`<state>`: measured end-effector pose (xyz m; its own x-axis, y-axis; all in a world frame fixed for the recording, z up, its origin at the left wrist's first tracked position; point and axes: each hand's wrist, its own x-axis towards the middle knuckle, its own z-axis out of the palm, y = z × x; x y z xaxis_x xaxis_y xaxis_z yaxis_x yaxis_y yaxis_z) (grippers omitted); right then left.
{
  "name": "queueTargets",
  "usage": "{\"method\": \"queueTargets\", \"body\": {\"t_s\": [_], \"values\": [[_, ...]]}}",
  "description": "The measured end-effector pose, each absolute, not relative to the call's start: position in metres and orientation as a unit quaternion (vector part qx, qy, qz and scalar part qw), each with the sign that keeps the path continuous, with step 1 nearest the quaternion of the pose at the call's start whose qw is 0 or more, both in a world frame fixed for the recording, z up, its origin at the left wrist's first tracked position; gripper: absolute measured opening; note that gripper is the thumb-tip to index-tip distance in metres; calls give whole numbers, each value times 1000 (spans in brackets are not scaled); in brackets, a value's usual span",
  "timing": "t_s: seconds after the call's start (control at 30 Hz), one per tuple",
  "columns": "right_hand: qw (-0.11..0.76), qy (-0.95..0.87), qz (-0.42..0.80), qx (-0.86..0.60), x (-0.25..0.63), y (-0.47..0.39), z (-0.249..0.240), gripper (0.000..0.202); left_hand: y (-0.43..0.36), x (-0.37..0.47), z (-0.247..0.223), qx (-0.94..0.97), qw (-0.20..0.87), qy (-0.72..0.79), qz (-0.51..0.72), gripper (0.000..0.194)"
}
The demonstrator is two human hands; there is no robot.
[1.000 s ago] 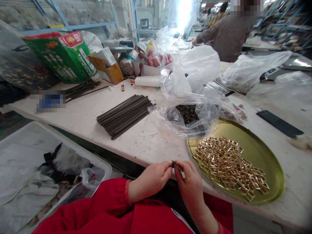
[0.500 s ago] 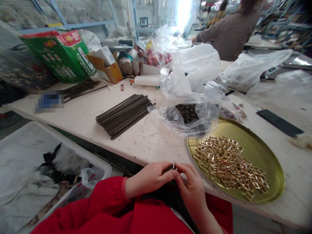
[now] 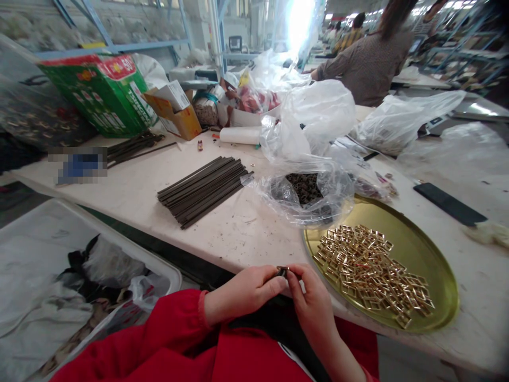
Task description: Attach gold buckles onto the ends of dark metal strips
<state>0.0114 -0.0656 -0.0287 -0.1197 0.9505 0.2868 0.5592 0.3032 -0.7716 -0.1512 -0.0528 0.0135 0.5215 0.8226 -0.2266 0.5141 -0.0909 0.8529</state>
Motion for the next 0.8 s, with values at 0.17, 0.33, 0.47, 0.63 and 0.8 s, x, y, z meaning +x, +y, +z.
{"method": "queueTargets", "body": {"t_s": [0.17, 0.33, 0.47, 0.63, 0.8], "values": [[382, -666, 322, -554, 12, -65, -25, 23, -55, -152, 8, 730, 452, 493, 139, 32], [364, -669, 335, -556, 12, -66, -28, 25, -58, -150, 1, 708, 421, 548, 146, 27], [362, -665, 346, -554, 10, -63, -31, 24, -54, -147, 2, 704, 451, 518, 179, 42], [383, -587, 481, -527, 8, -47, -39, 31, -39, -143, 5, 708, 488, 459, 223, 31], [379, -566, 498, -536, 14, -21, -33, 34, -19, -146, 0, 684, 483, 481, 259, 26]]}}
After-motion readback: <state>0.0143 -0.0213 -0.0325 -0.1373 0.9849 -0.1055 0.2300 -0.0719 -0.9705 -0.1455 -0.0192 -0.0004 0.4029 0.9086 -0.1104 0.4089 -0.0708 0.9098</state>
